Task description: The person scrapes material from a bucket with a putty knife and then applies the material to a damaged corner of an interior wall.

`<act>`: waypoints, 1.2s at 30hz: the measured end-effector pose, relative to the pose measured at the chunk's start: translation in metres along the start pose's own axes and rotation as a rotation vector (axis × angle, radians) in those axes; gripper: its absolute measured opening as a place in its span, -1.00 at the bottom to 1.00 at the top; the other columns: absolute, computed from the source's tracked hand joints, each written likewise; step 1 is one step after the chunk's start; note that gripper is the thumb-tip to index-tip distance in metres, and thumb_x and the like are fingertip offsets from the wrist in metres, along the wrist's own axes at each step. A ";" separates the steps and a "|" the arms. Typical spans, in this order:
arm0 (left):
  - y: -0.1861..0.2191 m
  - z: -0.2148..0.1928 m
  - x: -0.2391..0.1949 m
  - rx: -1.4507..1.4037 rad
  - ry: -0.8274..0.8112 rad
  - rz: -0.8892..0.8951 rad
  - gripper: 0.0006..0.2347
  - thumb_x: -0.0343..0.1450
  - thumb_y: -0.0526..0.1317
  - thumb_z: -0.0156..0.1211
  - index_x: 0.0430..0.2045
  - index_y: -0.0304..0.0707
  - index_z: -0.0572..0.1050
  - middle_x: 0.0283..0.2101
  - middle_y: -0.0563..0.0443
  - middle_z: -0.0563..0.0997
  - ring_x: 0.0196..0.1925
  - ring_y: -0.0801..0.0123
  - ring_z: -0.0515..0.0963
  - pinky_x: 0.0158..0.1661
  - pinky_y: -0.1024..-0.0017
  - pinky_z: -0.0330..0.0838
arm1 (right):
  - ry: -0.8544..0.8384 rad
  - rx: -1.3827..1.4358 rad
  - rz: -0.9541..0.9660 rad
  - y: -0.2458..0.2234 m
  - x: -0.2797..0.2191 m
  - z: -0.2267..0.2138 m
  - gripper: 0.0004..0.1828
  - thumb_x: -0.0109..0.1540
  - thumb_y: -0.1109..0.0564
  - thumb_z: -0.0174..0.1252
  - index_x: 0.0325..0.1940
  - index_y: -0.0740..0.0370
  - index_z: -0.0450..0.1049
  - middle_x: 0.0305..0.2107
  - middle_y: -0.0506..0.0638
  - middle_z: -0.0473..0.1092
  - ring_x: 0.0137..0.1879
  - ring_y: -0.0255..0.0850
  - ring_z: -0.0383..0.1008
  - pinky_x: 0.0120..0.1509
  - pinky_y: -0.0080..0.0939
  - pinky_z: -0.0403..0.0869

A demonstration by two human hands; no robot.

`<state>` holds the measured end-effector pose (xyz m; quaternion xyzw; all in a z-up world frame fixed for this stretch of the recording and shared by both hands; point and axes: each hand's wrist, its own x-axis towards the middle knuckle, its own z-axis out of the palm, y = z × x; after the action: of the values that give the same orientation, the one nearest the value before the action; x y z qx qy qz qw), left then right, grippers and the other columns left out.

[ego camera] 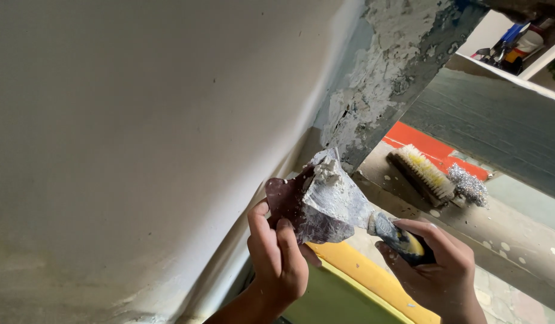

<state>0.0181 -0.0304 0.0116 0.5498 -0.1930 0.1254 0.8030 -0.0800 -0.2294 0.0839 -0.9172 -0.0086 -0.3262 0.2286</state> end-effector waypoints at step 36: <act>-0.021 0.009 0.022 -0.177 -0.022 -0.326 -0.68 0.49 -0.37 -0.30 0.13 -0.56 0.11 -0.25 -0.19 0.49 -0.61 0.46 0.45 -0.72 0.49 0.54 | 0.026 -0.023 0.387 -0.011 0.088 -0.036 -0.68 0.46 0.12 0.13 -0.26 0.41 0.56 -0.65 0.00 0.34 -0.70 -0.40 0.24 -0.69 -0.35 0.18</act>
<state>0.0452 -0.0468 0.0070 0.5025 -0.1203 -0.0300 0.8556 -0.0340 -0.2466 0.1663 -0.9000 0.1747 -0.2880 0.2766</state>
